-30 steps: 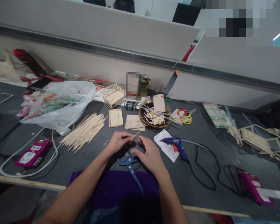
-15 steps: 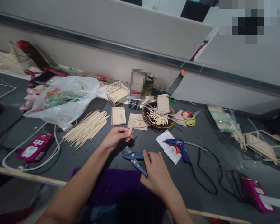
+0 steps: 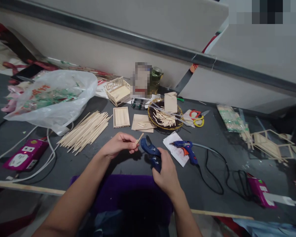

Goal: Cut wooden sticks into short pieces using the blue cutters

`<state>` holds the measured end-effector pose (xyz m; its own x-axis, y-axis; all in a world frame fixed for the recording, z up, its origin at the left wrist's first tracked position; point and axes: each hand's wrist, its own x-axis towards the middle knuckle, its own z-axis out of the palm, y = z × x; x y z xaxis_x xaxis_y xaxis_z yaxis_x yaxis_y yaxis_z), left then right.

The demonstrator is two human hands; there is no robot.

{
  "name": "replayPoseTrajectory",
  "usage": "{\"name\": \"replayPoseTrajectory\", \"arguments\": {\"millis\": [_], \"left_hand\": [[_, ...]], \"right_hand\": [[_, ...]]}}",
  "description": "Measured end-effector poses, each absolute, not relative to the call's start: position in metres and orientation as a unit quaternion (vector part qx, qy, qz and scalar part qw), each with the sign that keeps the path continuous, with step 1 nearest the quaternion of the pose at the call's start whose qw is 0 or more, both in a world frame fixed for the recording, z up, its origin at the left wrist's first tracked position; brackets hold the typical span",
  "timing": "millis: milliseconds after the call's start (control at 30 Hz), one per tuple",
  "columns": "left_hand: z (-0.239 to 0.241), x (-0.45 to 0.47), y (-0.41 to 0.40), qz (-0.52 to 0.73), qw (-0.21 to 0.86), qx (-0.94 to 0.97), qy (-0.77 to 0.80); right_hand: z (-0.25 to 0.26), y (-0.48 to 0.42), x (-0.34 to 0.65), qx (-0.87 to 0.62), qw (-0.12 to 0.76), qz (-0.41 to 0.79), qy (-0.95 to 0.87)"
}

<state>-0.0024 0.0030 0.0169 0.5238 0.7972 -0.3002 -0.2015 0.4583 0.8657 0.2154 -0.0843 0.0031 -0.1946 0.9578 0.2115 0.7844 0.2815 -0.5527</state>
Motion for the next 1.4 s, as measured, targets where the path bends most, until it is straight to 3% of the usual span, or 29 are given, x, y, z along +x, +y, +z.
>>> {"name": "replayPoseTrajectory", "arguments": {"millis": [300, 1400], "left_hand": [[0.023, -0.004, 0.000, 0.301, 0.753, 0.471, 0.347], [0.032, -0.004, -0.006, 0.256, 0.620, 0.641, 0.373]], "right_hand": [[0.007, -0.072, 0.216, -0.537, 0.260, 0.122, -0.793], [-0.002, -0.076, 0.208, -0.519, 0.296, 0.154, -0.787]]}}
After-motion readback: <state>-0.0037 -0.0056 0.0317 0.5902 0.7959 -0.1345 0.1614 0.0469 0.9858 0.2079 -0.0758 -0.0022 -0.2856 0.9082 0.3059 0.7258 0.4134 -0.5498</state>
